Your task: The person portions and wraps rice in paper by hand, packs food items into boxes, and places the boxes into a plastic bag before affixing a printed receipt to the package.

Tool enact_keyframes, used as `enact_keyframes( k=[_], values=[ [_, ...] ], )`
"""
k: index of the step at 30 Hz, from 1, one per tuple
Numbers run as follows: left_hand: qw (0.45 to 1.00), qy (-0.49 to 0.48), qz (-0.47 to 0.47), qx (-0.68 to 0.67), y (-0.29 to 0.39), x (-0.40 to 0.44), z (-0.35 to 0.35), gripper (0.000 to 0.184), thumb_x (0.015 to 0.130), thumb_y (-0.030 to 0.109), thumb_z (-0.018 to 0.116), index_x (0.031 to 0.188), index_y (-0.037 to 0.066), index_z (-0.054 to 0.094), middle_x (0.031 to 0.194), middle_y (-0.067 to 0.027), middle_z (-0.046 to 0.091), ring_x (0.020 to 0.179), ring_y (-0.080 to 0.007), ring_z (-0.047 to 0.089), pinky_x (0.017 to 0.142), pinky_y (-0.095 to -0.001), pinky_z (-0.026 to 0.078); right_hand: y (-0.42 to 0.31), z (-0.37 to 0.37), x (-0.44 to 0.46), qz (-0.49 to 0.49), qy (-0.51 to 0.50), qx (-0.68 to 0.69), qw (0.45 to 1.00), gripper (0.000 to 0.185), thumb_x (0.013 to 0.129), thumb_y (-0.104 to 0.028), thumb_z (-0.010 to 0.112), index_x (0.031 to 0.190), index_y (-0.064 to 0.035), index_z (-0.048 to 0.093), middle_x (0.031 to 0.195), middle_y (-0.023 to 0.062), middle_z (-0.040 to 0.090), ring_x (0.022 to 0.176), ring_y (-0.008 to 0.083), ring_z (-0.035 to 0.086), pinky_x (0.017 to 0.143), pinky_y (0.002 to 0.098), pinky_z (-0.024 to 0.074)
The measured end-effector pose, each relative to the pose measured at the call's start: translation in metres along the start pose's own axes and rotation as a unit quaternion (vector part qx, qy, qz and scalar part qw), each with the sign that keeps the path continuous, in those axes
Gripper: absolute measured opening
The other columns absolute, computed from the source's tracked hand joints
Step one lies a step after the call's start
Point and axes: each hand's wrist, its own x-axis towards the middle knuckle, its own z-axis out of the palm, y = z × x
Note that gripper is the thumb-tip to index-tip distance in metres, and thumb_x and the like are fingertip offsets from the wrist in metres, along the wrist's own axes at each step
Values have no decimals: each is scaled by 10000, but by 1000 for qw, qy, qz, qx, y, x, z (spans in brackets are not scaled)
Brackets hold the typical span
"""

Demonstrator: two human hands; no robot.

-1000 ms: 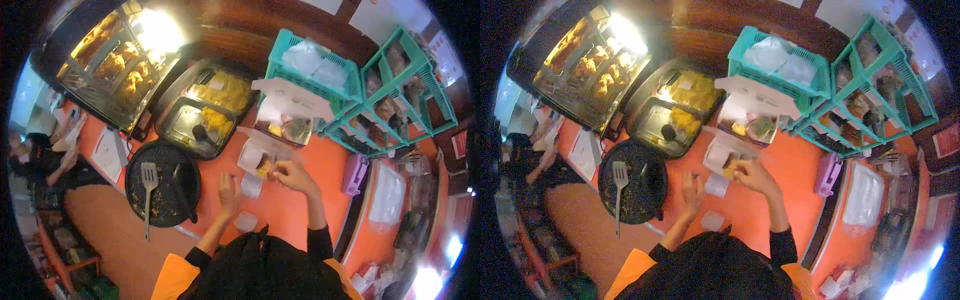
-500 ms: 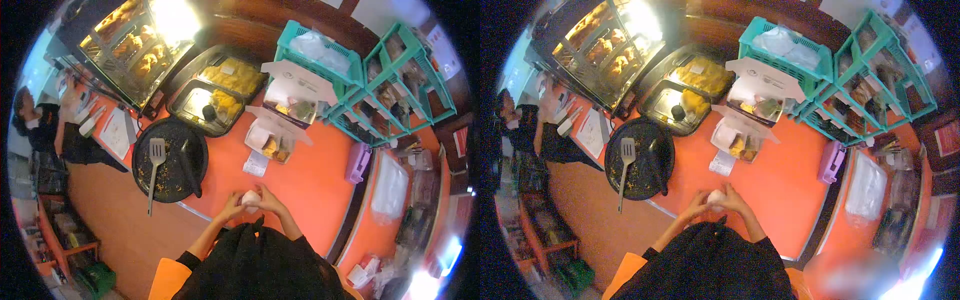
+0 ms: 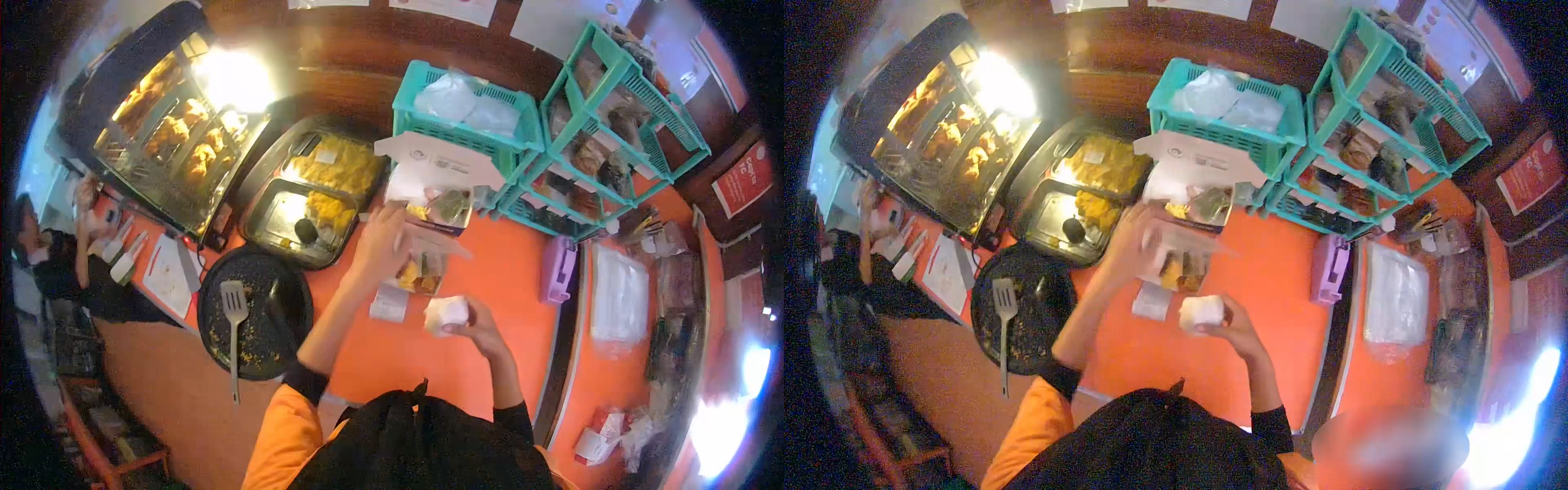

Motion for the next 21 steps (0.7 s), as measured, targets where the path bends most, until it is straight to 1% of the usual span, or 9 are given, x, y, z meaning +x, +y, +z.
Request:
enact_keyframes(
  k=[4,6,8,10,12,14,18,20,21],
  values=[
    [981,-101,86,143,-56,95,23,442,701,96,638,1142,109,606,1149,-113,604,1144,-333,492,951,-486,394,-59,-27,1,-37,42,-15,998,539,669,-103,832,1127,-56,552,1031,40,627,993,162,602,892,323,494],
    [883,-224,112,396,-75,113,39,456,645,162,681,1082,46,625,1141,-147,610,1176,-307,485,949,-518,373,-76,-36,0,-85,66,-8,994,549,665,-105,833,1130,-49,546,1042,42,621,1019,167,592,907,331,486],
    [881,-277,105,368,-84,123,47,378,617,184,699,945,0,656,1123,-190,611,1163,-316,501,944,-532,359,-83,-46,2,-93,68,5,993,556,661,-106,835,1132,-47,545,1041,42,621,1025,172,592,917,335,483],
    [875,-373,-21,309,-69,121,38,220,619,141,687,801,18,675,1083,-209,613,1074,-338,549,940,-505,362,-84,-49,1,-84,68,27,994,564,657,-108,837,1134,-45,544,1041,43,621,1031,177,593,927,339,479],
    [903,-325,-22,279,-64,99,39,144,670,137,668,743,13,670,973,-209,628,954,-353,591,909,-481,397,-90,-52,11,-73,65,43,994,599,639,-102,845,1150,-42,539,1075,51,609,1073,180,582,950,343,472],
    [964,-75,38,254,-56,74,45,92,709,117,651,689,28,654,866,-163,615,829,-343,605,796,-463,416,-92,-55,35,-92,63,27,993,597,649,-80,835,1164,-46,533,1106,52,596,1100,183,570,960,346,469],
    [942,-141,-201,231,-19,45,61,308,809,175,613,1021,-46,588,937,-156,614,868,-336,617,909,-478,424,-124,-47,111,-211,28,-52,976,601,692,41,767,1223,-63,506,1199,34,553,1179,184,521,992,335,460],
    [950,-72,-177,249,-7,25,73,346,823,178,605,1087,-38,551,926,-145,615,883,-325,616,952,-477,400,-141,-31,154,-252,35,-187,949,638,668,-9,810,1226,-62,506,1178,45,569,1169,150,517,959,326,477],
    [953,-7,-151,263,-1,18,79,389,837,181,597,1154,-30,515,915,-133,615,897,-313,614,995,-476,376,-147,-22,174,-277,42,-273,920,649,660,-90,827,1226,-56,511,1140,98,616,1116,210,582,919,366,500]
  ],
)
